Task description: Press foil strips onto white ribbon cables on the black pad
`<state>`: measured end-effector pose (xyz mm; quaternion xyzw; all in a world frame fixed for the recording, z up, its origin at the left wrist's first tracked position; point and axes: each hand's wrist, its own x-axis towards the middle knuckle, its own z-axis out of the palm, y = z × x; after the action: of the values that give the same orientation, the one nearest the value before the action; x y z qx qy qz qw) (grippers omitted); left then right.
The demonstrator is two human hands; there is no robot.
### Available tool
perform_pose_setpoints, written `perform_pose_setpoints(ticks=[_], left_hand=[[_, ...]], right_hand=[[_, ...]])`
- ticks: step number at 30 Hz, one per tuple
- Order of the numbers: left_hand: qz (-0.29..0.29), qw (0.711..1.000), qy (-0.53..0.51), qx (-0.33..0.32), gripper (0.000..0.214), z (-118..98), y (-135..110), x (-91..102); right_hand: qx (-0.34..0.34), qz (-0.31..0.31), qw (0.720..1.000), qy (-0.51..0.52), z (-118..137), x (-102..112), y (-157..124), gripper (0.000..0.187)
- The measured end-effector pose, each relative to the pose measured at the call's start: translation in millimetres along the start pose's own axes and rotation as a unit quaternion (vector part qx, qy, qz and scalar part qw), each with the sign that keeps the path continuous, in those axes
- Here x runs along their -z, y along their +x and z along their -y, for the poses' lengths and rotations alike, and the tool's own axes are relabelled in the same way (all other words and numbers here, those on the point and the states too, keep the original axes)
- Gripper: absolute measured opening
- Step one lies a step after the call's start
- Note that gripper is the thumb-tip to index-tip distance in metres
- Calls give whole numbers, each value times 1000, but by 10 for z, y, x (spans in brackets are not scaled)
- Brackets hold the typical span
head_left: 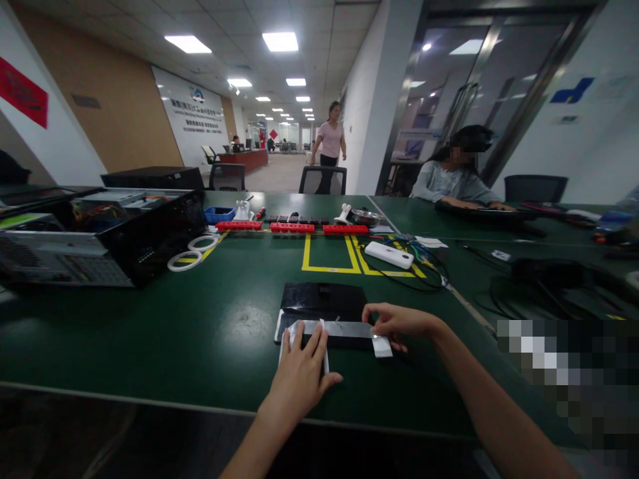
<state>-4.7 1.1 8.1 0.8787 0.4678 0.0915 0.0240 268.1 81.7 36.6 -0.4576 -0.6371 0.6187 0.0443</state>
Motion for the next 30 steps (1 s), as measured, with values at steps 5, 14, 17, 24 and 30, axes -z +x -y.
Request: perform_pose_setpoints(ticks=[5, 14, 17, 24, 30], left_hand=[[-9, 1000, -3, -3, 73, -10, -9, 14], [-5, 999, -47, 0, 66, 51, 9, 153], [-11, 996, -85, -4, 60, 186, -3, 214], [-148, 979, -63, 125, 42, 824, -327, 110], [-149, 974, -14, 169, 41, 1135, -628, -198]], right_hand=[[-3, 1, 1000, -3, -1, 3, -2, 41], [-2, -4, 1000, -7, 17, -16, -19, 40], [-5, -5, 1000, -4, 40, -28, -33, 39], [-12, -7, 1000, -3, 74, -31, -58, 39], [-15, -1, 1000, -2, 73, -25, -45, 40]])
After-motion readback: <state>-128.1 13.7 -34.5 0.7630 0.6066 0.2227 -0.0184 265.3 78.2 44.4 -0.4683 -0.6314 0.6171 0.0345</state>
